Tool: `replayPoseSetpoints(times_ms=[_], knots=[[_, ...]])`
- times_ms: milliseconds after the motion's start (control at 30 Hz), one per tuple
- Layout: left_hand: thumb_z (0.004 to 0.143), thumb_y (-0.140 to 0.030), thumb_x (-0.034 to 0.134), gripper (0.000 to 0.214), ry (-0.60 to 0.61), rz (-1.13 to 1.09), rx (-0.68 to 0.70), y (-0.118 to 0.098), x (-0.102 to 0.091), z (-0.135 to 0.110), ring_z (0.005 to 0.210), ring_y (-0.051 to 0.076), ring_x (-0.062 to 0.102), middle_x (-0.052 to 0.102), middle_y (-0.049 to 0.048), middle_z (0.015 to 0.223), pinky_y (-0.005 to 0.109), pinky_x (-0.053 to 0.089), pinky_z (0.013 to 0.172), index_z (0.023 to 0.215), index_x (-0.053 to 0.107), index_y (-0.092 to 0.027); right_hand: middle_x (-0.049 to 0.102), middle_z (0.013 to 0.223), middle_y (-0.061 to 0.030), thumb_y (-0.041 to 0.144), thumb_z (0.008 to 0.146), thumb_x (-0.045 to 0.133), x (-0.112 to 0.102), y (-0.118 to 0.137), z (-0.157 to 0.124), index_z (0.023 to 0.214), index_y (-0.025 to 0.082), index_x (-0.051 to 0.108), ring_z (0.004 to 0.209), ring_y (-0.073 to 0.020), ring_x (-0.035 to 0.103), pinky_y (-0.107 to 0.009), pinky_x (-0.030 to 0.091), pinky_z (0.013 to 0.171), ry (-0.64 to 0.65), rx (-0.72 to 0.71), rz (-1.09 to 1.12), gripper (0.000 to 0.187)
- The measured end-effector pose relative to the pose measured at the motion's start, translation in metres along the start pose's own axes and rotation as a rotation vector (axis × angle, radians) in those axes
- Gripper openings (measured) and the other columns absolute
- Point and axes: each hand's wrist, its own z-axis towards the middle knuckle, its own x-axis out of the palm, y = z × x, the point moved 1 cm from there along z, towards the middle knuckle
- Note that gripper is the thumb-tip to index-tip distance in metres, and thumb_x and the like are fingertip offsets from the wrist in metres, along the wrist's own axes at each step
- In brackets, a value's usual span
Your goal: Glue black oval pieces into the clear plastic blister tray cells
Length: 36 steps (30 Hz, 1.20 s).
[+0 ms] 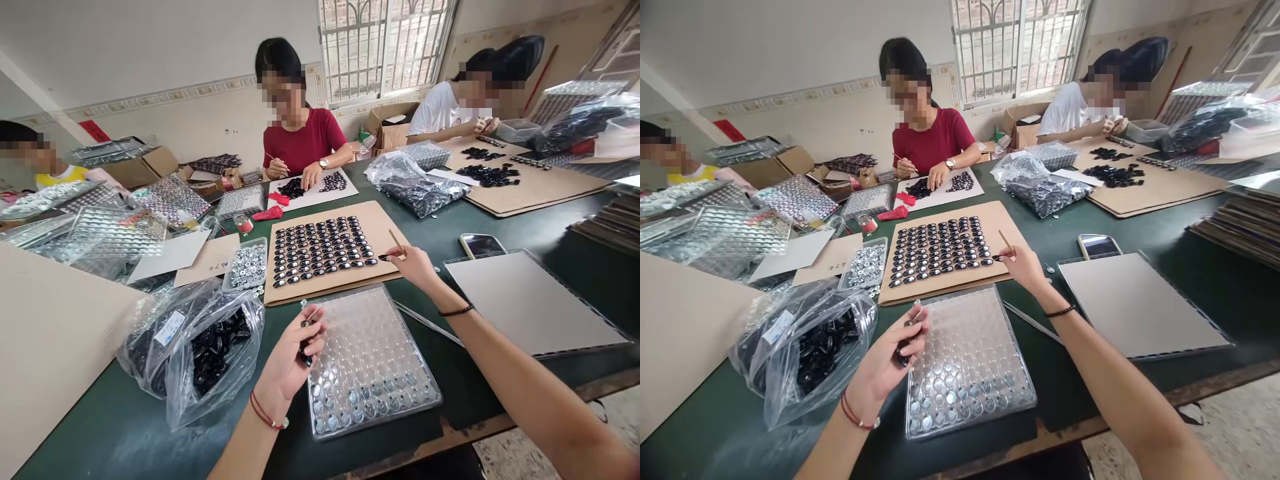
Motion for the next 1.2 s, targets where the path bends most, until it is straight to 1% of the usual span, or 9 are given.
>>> replayPoseSetpoints(times_ms=[133, 300, 567, 667, 767, 867, 933, 1067, 1200], knots=[[0.072, 0.000, 0.053, 0.030, 0.095, 0.144, -0.111, 0.010, 0.000, 0.002, 0.037, -0.003, 0.035, 0.057, 0.0035, 0.093, 0.011, 0.027, 0.032, 0.096, 0.049, -0.017, 0.062, 0.093, -0.0065, 0.020, 0.080, 0.043, 0.012, -0.015, 0.005, 0.089, 0.017, 0.063, 0.087, -0.0200, 0.054, -0.028, 0.038, 0.070, -0.017, -0.026, -0.103, 0.022], [0.078, -0.011, 0.053, 0.030, 0.102, 0.182, -0.085, 0.013, 0.003, 0.005, 0.039, -0.003, 0.035, 0.057, 0.0077, 0.103, 0.009, 0.025, 0.031, 0.107, 0.051, -0.018, 0.057, 0.101, -0.0068, 0.026, 0.085, 0.039, 0.019, -0.016, 0.001, 0.089, 0.019, 0.065, 0.090, -0.0203, 0.053, -0.027, 0.037, 0.070, -0.026, -0.064, -0.201, 0.027], [0.079, -0.022, 0.054, 0.036, 0.180, 0.284, 0.031, 0.020, 0.008, 0.004, 0.039, 0.001, 0.036, 0.053, -0.0011, 0.069, 0.010, 0.024, 0.031, 0.114, 0.047, -0.023, 0.057, 0.096, -0.0065, 0.028, 0.086, 0.039, 0.018, -0.014, 0.002, 0.089, 0.021, 0.065, 0.085, -0.0194, 0.053, -0.027, 0.035, 0.066, -0.045, -0.059, -0.268, 0.027], [0.077, -0.022, 0.054, 0.028, 0.178, 0.300, 0.046, 0.019, 0.007, 0.005, 0.037, 0.001, 0.034, 0.052, -0.0026, 0.066, 0.010, 0.022, 0.031, 0.105, 0.049, -0.022, 0.055, 0.095, -0.0071, 0.030, 0.086, 0.041, 0.009, -0.007, -0.006, 0.092, 0.019, 0.064, 0.083, -0.0191, 0.052, -0.027, 0.034, 0.066, -0.085, -0.084, -0.239, 0.026], [0.077, -0.025, 0.053, 0.019, 0.139, 0.317, 0.105, 0.017, 0.005, 0.007, 0.035, 0.001, 0.035, 0.058, -0.0001, 0.070, 0.012, 0.020, 0.030, 0.094, 0.048, -0.019, 0.054, 0.079, -0.0057, 0.034, 0.086, 0.040, -0.002, 0.013, -0.029, 0.081, 0.015, 0.062, 0.073, -0.0164, 0.051, -0.026, 0.035, 0.064, -0.145, -0.185, -0.017, 0.030], [0.078, -0.030, 0.052, 0.017, 0.124, 0.340, 0.146, 0.015, 0.002, 0.009, 0.035, 0.002, 0.036, 0.058, -0.0007, 0.067, 0.012, 0.017, 0.030, 0.088, 0.046, -0.018, 0.051, 0.066, -0.0027, 0.038, 0.090, 0.030, -0.008, 0.042, -0.067, 0.078, 0.015, 0.059, 0.062, -0.0127, 0.048, -0.024, 0.036, 0.057, 0.033, -0.260, 0.416, 0.039], [0.078, -0.031, 0.052, 0.017, 0.134, 0.354, 0.149, 0.014, 0.001, 0.009, 0.034, 0.001, 0.034, 0.054, -0.0031, 0.062, 0.012, 0.017, 0.030, 0.087, 0.047, -0.017, 0.052, 0.063, -0.0017, 0.039, 0.090, 0.031, -0.008, 0.061, -0.094, 0.075, 0.015, 0.057, 0.056, -0.0112, 0.047, -0.023, 0.036, 0.053, 0.246, -0.305, 0.571, 0.038], [0.078, -0.032, 0.053, 0.018, 0.143, 0.373, 0.162, 0.015, 0.000, 0.011, 0.033, -0.001, 0.030, 0.050, -0.0048, 0.058, 0.012, 0.017, 0.031, 0.086, 0.048, -0.016, 0.058, 0.070, -0.0026, 0.031, 0.089, 0.038, 0.000, 0.089, -0.133, 0.077, 0.016, 0.060, 0.060, -0.0113, 0.051, -0.023, 0.039, 0.057, 0.649, -0.543, 0.549, 0.029], [0.078, -0.034, 0.054, 0.019, 0.157, 0.379, 0.170, 0.018, -0.002, 0.013, 0.032, 0.001, 0.028, 0.043, -0.0077, 0.049, 0.012, 0.016, 0.031, 0.079, 0.044, -0.019, 0.063, 0.083, -0.0034, 0.024, 0.089, 0.038, 0.010, 0.098, -0.150, 0.086, 0.018, 0.062, 0.075, -0.0138, 0.057, -0.025, 0.042, 0.068, 0.807, -0.701, 0.471, 0.026]])
